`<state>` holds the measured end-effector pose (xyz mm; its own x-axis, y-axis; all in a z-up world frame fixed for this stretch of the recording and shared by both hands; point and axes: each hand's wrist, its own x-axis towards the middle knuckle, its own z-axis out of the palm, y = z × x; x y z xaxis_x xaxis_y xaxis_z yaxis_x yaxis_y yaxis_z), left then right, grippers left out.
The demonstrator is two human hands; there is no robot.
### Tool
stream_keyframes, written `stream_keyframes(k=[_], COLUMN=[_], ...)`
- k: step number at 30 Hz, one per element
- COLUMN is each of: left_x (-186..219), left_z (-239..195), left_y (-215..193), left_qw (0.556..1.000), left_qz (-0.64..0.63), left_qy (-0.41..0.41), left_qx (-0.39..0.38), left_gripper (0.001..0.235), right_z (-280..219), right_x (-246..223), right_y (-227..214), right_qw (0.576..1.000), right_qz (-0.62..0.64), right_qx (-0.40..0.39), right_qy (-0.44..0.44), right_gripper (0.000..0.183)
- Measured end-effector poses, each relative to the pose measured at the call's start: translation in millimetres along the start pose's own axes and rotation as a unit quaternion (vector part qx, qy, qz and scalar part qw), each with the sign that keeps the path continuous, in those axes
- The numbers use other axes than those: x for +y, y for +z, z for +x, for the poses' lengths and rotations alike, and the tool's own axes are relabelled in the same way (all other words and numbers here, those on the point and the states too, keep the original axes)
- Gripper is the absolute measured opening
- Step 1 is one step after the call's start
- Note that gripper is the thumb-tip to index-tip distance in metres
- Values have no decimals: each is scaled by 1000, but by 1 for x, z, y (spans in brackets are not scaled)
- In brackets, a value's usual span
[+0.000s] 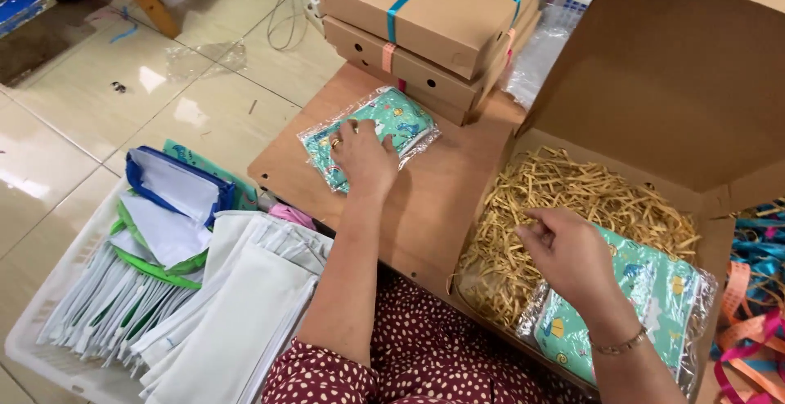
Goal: Preparing a gift box by adding shredded paper filler and then placing several packaged items inside.
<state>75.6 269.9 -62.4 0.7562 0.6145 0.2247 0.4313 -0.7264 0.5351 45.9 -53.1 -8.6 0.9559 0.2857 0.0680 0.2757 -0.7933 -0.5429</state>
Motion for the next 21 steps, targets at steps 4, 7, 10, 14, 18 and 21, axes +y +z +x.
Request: stream_keyframes(k=[4, 7, 10, 14, 18, 21], left_x=[-21, -18, -14, -41, -41, -40], left_z=[10, 15, 19, 33, 33, 31], left_y=[-8, -27, -51, -20, -24, -23], left_qw=[992, 980, 973, 972, 970, 971], left_qz=[-9, -14, -16, -12, 24, 25], left_qy=[-128, -184, -212, -232, -238, -232], left_qx=[-23, -68, -90, -46, -47, -58], left_gripper=[53, 74, 93, 74, 45, 36], right_z=[27, 60, 94, 134, 141, 147], right_x=[-62, -84, -91, -76, -81, -73], right_y=[15, 41, 74, 133, 158, 175], right_qw=[994, 976, 946, 916, 890, 861], right_qz=[80, 183, 281, 335, 363, 432], right_qx=[-61, -114, -163, -211, -252, -245], right_qy=[-38, -26, 14, 59, 114, 106], right_gripper=[28, 27, 31, 41, 70, 71])
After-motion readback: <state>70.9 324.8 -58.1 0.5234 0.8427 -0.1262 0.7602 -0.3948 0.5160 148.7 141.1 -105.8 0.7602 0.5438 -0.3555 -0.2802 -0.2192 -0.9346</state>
